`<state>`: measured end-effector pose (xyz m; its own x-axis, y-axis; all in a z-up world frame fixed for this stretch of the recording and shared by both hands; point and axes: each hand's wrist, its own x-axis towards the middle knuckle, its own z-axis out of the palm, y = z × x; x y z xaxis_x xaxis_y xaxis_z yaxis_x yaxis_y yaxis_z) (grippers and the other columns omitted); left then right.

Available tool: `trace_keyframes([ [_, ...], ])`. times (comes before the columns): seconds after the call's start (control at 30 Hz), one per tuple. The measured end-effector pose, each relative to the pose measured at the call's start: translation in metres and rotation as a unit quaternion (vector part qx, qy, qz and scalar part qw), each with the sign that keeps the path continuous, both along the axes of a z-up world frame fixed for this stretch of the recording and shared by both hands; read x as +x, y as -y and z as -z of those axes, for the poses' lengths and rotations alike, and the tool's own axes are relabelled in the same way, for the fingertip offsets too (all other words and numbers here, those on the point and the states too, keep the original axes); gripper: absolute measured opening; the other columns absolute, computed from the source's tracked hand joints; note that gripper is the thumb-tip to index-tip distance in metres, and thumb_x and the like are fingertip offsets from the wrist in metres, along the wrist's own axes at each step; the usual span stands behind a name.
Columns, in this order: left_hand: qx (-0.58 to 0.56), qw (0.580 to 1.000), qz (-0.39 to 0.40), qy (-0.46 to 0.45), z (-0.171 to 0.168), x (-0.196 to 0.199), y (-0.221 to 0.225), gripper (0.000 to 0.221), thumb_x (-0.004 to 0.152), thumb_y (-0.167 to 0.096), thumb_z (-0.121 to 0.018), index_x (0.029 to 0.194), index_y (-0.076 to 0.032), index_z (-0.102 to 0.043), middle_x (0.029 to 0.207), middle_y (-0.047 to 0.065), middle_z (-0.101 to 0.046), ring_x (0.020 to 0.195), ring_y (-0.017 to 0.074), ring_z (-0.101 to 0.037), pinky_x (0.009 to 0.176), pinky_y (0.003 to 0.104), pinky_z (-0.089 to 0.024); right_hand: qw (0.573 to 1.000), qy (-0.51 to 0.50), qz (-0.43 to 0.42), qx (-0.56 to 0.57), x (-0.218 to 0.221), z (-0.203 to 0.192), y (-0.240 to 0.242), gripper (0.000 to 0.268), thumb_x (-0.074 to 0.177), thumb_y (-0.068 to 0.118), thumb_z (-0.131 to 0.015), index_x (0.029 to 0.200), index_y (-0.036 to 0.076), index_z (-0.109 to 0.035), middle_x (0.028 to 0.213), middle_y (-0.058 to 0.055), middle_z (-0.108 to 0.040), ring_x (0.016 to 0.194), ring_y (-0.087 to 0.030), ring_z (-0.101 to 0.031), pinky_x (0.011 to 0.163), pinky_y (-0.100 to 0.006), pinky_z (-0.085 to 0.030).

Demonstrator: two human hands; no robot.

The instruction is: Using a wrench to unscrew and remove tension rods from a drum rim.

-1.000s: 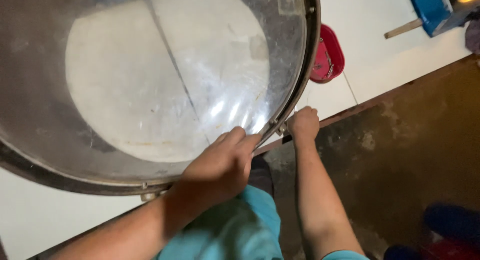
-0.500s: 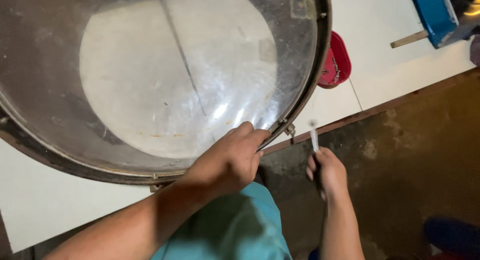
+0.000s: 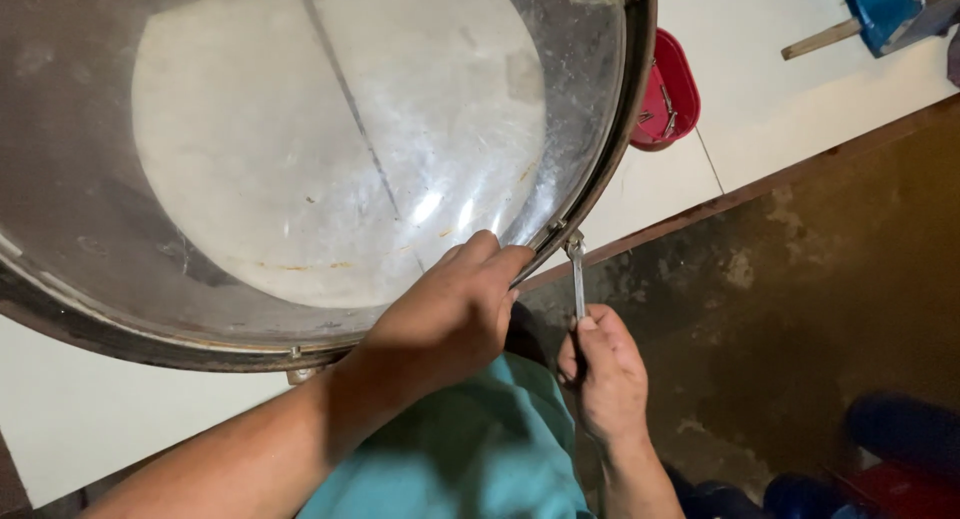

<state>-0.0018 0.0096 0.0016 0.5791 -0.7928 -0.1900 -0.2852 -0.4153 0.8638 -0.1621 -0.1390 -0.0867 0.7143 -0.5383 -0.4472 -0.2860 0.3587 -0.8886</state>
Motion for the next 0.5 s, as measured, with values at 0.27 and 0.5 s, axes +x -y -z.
trace_keyframes([
  [0.27,0.010,0.994,-0.002,0.105,0.001,-0.004,0.002,0.018,0.091,-0.004,-0.045,0.098,-0.011,-0.060,0.088,0.015,-0.053,0.073,0.0380,-0.058,0.066,0.045,-0.047,0.992,0.065,0.060,0.090,0.013,-0.004,-0.040,0.023,0.101,0.029,-0.056,0.104,0.007,-0.055,0.063,-0.003,-0.046,0.048,-0.011,-0.039,0.041,-0.025,-0.029],
  [0.5,-0.005,0.941,0.026,0.338,-0.001,-0.005,-0.005,0.019,0.090,-0.003,-0.052,0.106,-0.010,-0.057,0.085,0.010,-0.050,0.068,0.0263,-0.053,0.067,0.032,-0.047,0.985,0.091,0.084,0.124,0.037,-0.020,-0.056,0.019,0.106,0.019,-0.049,0.103,0.002,-0.056,0.059,-0.007,-0.046,0.046,-0.014,-0.041,0.038,-0.029,-0.032],
])
